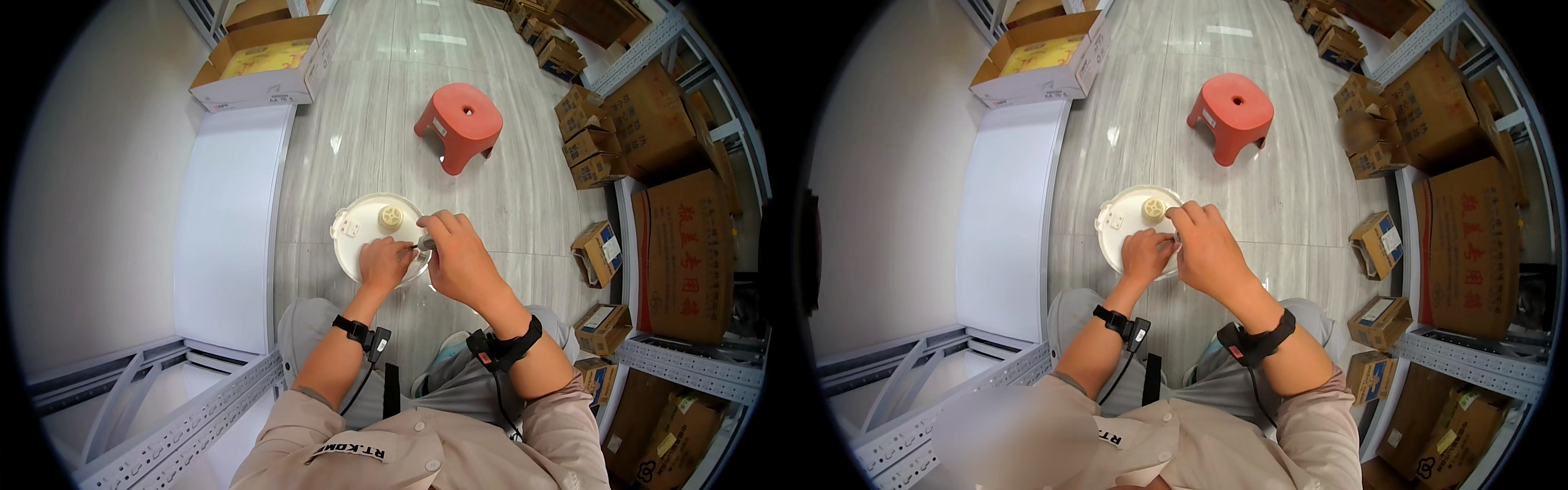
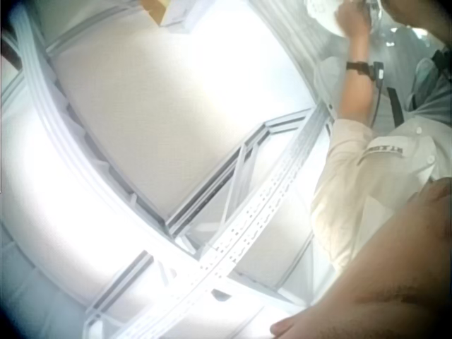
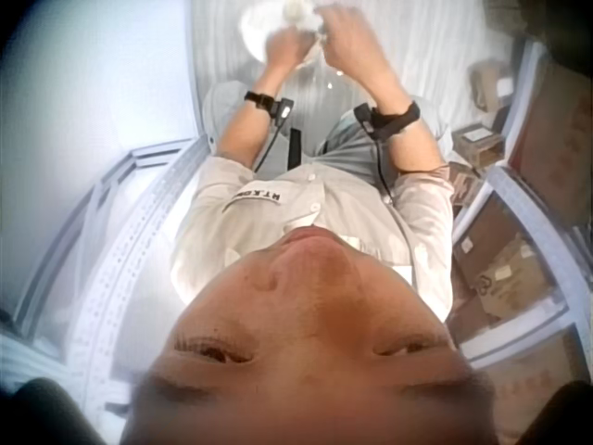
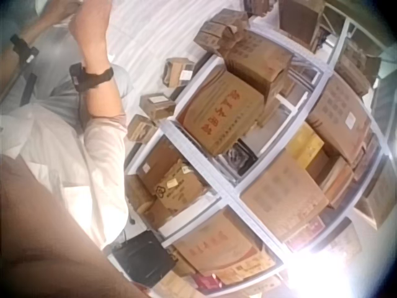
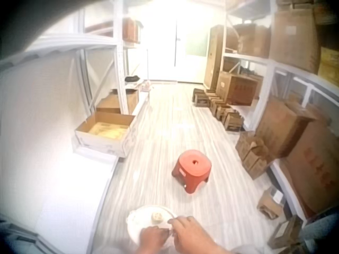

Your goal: The person sits on the floor and uses a screwdriver to remove screws from a white circular light fixture base. They detach a central component, inspect it, and then reattach it to the base, securing it with screws.

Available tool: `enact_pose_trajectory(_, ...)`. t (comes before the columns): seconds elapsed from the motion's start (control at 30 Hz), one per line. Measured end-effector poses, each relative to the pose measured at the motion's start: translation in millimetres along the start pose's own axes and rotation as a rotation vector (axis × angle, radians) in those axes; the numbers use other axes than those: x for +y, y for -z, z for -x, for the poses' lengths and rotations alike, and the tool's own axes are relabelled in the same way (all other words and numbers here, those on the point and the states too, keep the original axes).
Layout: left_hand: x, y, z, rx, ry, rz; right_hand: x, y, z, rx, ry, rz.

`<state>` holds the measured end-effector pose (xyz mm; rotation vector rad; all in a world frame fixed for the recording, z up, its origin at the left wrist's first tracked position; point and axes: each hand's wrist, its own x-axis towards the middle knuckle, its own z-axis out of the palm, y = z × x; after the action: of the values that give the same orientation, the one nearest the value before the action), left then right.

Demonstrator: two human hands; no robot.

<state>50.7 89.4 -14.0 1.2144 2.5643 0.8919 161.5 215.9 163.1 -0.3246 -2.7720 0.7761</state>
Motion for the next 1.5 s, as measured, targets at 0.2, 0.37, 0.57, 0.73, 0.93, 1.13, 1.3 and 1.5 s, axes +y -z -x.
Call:
enact_pose_trajectory(0.2, -1.3, -1.1, -0.7, 0.040, -0.026, 0.020, 9.4, -15.6, -0.9, 0.155, -0.157, 0.029)
enact_pose_trajectory(0.37, 0.6, -0.8, -1.0, 0.057, -0.032, 0.046, 13.4, -19.1, -5.0, 0.217, -0.039, -0.320)
enact_pose_trajectory(0.57, 0.2, 0.5, -1.1, 0.031, -0.031, 0.004, 4.7, -17.4, -4.1, 0.198, -0.092, -0.062)
enact_pose_trajectory(0.73, -0.6, -2.1, -1.0, 0.060, -0.066, 0.028, 8.9, -21.3, -3.1, 0.155, -0.091, -0.209)
enact_pose_trajectory(0.93, 1.1, -2.8, -0.6, 0.088, -0.099, 0.058, 5.4, -26.4, -2.6, 0.273, -0.033, -0.256)
enact_pose_trajectory(1.13, -4.6, -8.1, -2.0, 0.102, -0.116, 0.065, 9.7, -20.4, -3.6, 0.260, -0.101, -0.250)
enact_pose_trajectory(1.3, -2.5, -7.8, -3.2, 0.066, -0.096, 0.069, 9.4, -25.7, -6.1, 0.380, -0.033, -0.230)
enact_pose_trajectory(1.5, -5.7, -8.3, -1.7, 0.098, -0.120, 0.098, 13.2, -20.5, -4.1, 0.241, -0.062, -0.299)
